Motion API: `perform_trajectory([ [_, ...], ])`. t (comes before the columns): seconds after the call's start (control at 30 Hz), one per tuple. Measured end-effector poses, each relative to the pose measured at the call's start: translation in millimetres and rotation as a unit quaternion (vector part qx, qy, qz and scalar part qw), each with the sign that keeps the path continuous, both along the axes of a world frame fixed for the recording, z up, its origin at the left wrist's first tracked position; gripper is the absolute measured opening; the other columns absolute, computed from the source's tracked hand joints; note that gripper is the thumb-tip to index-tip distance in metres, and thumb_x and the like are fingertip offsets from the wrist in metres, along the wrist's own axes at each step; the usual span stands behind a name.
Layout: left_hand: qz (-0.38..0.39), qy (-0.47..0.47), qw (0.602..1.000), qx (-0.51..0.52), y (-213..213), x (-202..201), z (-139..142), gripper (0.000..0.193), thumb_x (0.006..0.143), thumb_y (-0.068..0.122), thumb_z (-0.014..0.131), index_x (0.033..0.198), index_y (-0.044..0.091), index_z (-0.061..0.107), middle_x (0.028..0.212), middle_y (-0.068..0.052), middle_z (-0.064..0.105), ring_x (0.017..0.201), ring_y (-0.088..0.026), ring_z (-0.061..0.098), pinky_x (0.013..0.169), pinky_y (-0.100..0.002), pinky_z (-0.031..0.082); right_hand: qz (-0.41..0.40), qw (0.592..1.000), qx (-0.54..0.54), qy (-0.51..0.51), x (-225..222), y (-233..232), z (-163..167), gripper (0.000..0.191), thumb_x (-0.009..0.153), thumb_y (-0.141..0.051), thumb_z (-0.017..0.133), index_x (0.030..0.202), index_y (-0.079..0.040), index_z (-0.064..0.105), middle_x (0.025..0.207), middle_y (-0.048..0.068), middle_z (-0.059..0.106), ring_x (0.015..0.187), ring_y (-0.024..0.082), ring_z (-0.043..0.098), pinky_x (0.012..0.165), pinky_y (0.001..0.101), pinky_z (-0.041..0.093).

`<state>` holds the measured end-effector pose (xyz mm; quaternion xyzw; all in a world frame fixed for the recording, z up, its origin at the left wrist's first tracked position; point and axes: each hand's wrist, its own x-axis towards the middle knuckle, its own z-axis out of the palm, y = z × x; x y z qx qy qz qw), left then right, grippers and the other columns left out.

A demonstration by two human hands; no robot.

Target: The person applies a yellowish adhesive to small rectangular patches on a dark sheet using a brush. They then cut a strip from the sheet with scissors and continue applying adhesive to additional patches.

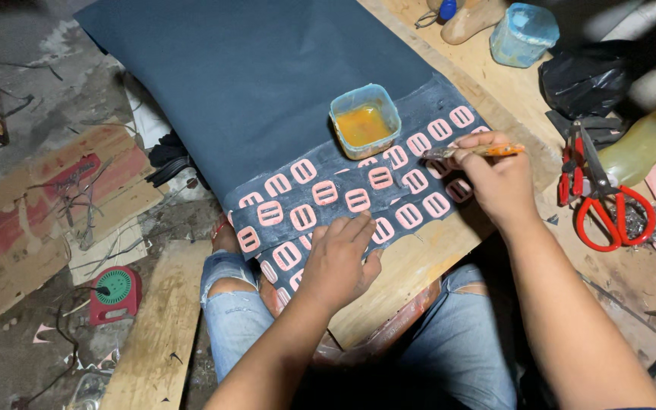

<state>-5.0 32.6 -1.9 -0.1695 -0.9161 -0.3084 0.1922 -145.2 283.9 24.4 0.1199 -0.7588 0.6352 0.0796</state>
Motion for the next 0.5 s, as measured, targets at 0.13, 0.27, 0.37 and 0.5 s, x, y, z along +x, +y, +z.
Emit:
perform_trajectory([
  [0.13, -0.007, 0.003, 1.000, 0.002, -1.8, 0.3, -0.4, 0.041, 0.082, 0.020, 0.071, 0.118, 0.000, 0.071, 0.135, -0.014, 0.066, 0.115, -0.028, 0.060, 0.095, -0.043, 0.043, -0.026, 0.995, -0.090, -0.042, 7.3, -0.8, 2.5, 0.012, 0.096, -0.001, 0.066, 0.107, 0.000, 0.063, 0.097, 0.010, 0.071, 0.085, 0.017, 0.072, 0.081, 0.0299, 0.060],
  [0.27, -0.001, -0.001, 1.000, 0.006, -1.5, 2.9, -0.1, 0.040, 0.083, 0.019, 0.070, 0.118, 0.001, 0.072, 0.135, -0.012, 0.067, 0.114, -0.027, 0.061, 0.095, -0.042, 0.044, -0.025, 0.990, -0.122, -0.069, 30.4, -6.6, -5.6, 0.014, 0.095, -0.001, 0.067, 0.108, 0.000, 0.061, 0.093, 0.012, 0.070, 0.080, 0.019, 0.071, 0.073, 0.0321, 0.057],
  [0.37, 0.001, 0.010, 1.000, -0.027, 1.8, 3.9, 0.4, 0.040, 0.084, 0.018, 0.069, 0.120, 0.000, 0.070, 0.136, -0.013, 0.066, 0.115, -0.028, 0.061, 0.094, -0.043, 0.044, 0.003, 0.990, -0.113, -0.085, 48.6, -16.4, -15.3, 0.014, 0.093, -0.002, 0.069, 0.105, 0.000, 0.063, 0.096, 0.009, 0.071, 0.082, 0.017, 0.070, 0.077, 0.0319, 0.059],
  [0.5, 0.004, 0.031, 0.996, -0.078, 5.1, 7.8, -0.8, 0.044, 0.086, 0.016, 0.065, 0.126, -0.003, 0.066, 0.138, -0.017, 0.063, 0.117, -0.031, 0.060, 0.095, -0.044, 0.043, 0.036, 0.999, 0.009, -0.007, 61.3, -30.1, -23.5, 0.018, 0.090, 0.000, 0.071, 0.107, 0.000, 0.068, 0.107, 0.006, 0.072, 0.096, 0.013, 0.067, 0.085, 0.0268, 0.054],
])
